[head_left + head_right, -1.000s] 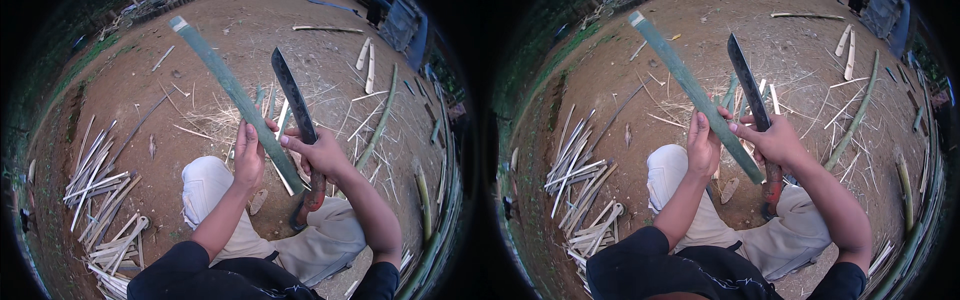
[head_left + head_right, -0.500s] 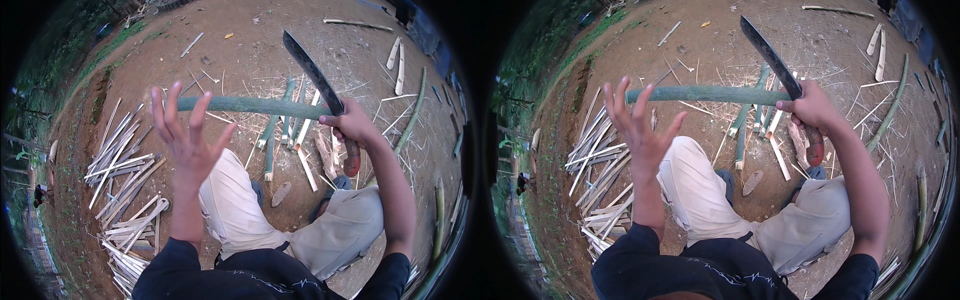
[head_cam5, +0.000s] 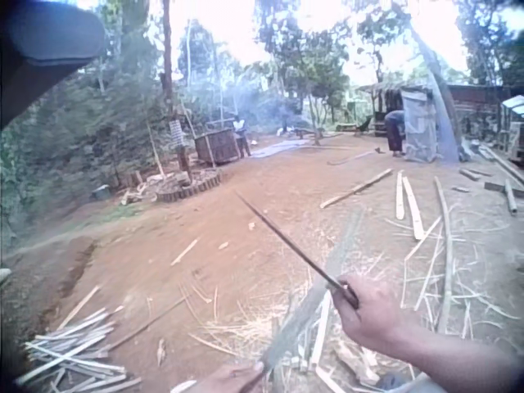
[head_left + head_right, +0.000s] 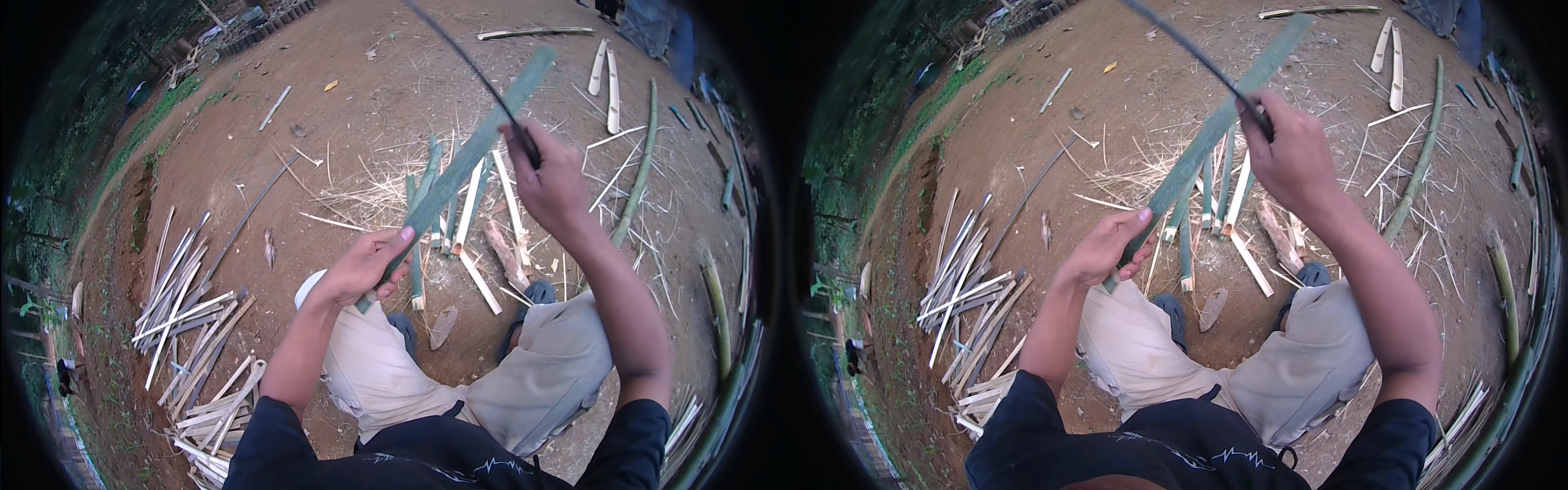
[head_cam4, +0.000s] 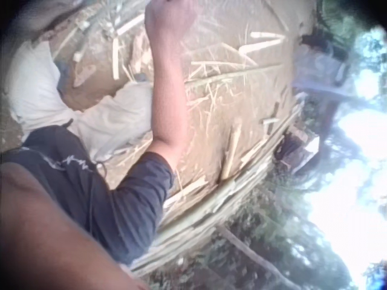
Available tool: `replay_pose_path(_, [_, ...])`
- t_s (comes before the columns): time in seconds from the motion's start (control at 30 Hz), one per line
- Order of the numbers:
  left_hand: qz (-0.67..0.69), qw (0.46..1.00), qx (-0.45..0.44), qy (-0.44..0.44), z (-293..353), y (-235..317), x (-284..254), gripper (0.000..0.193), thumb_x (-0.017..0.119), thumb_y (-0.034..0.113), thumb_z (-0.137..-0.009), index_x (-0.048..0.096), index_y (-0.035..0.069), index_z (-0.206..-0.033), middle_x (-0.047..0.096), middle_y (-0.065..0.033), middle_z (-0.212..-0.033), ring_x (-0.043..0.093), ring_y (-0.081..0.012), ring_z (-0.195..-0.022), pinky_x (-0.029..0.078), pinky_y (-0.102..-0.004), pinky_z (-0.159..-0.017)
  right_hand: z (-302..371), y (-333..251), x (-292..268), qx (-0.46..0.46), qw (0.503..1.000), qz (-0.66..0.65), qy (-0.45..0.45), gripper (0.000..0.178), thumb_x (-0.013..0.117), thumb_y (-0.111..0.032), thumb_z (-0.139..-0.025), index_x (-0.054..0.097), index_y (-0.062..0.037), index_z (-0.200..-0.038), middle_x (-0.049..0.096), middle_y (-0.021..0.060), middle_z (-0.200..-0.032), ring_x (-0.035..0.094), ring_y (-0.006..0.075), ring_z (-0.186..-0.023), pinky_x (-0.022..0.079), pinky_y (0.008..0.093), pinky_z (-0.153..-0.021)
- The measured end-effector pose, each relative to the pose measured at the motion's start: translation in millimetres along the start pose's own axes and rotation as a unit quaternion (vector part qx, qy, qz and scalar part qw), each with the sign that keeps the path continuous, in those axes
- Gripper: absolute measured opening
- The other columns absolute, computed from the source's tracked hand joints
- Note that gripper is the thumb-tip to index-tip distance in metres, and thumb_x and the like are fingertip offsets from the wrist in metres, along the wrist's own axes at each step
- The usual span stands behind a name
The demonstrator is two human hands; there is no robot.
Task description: The person sits on the ground and uses a large knife to split long bamboo stalks into thin strips. They hold the bamboo with one hand and strike it with the knife to separate the material, occasionally adjusting the grip or the piece being worked on.
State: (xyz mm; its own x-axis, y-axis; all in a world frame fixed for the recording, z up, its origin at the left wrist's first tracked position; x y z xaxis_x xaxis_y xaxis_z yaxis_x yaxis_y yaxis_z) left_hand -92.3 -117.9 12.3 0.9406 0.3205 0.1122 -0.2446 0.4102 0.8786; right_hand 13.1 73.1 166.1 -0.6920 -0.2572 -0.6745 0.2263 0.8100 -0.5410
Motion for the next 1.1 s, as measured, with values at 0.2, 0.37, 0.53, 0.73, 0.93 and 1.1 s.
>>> replay_pose_path(0.2, [0.180,0.979,0.098,-0.011,-42,38,52,0.045,0.024,0.043,-0.106,0.046,0.008,-0.089,0.048,-0.0035,-0.063,0.044,-0.0117,-0.041,0.040,-0.0264,-0.039,27,-2,31,-0.029,0.986,0.094,-0.132,0.019,0.064,-0.019,-0.083,0.054,-0.0038,-0.090,0.063,0.0169,-0.080,0.063,0.0379,-0.074,0.049,0.0474,-0.067])
replay_pose_path(0.37, [0.169,0.976,0.139,0.016,-56,35,77,0.052,0.024,0.052,-0.104,0.046,0.009,-0.086,0.047,-0.0027,-0.059,0.048,-0.0132,-0.040,0.041,-0.0265,-0.038,47,-17,37,-0.118,0.971,0.121,-0.171,0.022,0.066,-0.016,-0.075,0.052,-0.0041,-0.089,0.063,0.0148,-0.082,0.065,0.0341,-0.075,0.051,0.0456,-0.066])
replay_pose_path(0.53, [0.206,0.969,0.138,0.023,-63,19,83,0.054,0.026,0.055,-0.103,0.048,0.008,-0.085,0.047,-0.0033,-0.057,0.050,-0.0142,-0.039,0.042,-0.0277,-0.035,56,-19,46,-0.148,0.957,0.159,-0.191,0.022,0.065,-0.018,-0.074,0.053,-0.0035,-0.087,0.063,0.0150,-0.081,0.066,0.0331,-0.075,0.052,0.0447,-0.066])
replay_pose_path(0.73, [0.222,0.962,0.156,0.034,-61,19,85,0.053,0.029,0.055,-0.102,0.050,0.008,-0.088,0.048,-0.0038,-0.058,0.050,-0.0145,-0.038,0.043,-0.0277,-0.034,57,-22,40,-0.130,0.962,0.138,-0.197,0.022,0.065,-0.020,-0.074,0.053,-0.0032,-0.084,0.064,0.0156,-0.075,0.065,0.0351,-0.067,0.052,0.0459,-0.061])
replay_pose_path(0.93, [0.222,0.959,0.157,0.079,-54,17,70,0.054,0.032,0.055,-0.102,0.053,0.007,-0.087,0.048,-0.0037,-0.056,0.048,-0.0137,-0.036,0.043,-0.0271,-0.033,58,-16,52,-0.094,0.955,0.159,-0.232,0.020,0.065,-0.019,-0.073,0.055,-0.0036,-0.082,0.066,0.0157,-0.072,0.066,0.0358,-0.062,0.051,0.0470,-0.058])
replay_pose_path(1.1, [0.206,0.964,0.156,0.060,-58,18,80,0.054,0.033,0.055,-0.102,0.053,0.007,-0.089,0.047,-0.0029,-0.055,0.048,-0.0134,-0.036,0.042,-0.0266,-0.033,59,-3,53,-0.085,0.954,0.179,-0.224,0.014,0.061,-0.017,-0.076,0.057,-0.0056,-0.082,0.067,0.0137,-0.071,0.067,0.0333,-0.061,0.052,0.0461,-0.056])
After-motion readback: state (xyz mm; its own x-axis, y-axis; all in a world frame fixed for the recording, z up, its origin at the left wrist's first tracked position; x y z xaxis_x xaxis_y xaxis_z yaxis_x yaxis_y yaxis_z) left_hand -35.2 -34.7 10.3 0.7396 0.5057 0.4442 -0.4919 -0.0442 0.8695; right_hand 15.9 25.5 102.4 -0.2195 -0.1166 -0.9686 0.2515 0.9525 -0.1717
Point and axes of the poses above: each hand's wrist, its own z-axis away from the middle knuckle, its own x-axis out of the palm, y = z × x, the point moved 10 cm from there along -z, towards the middle knuckle
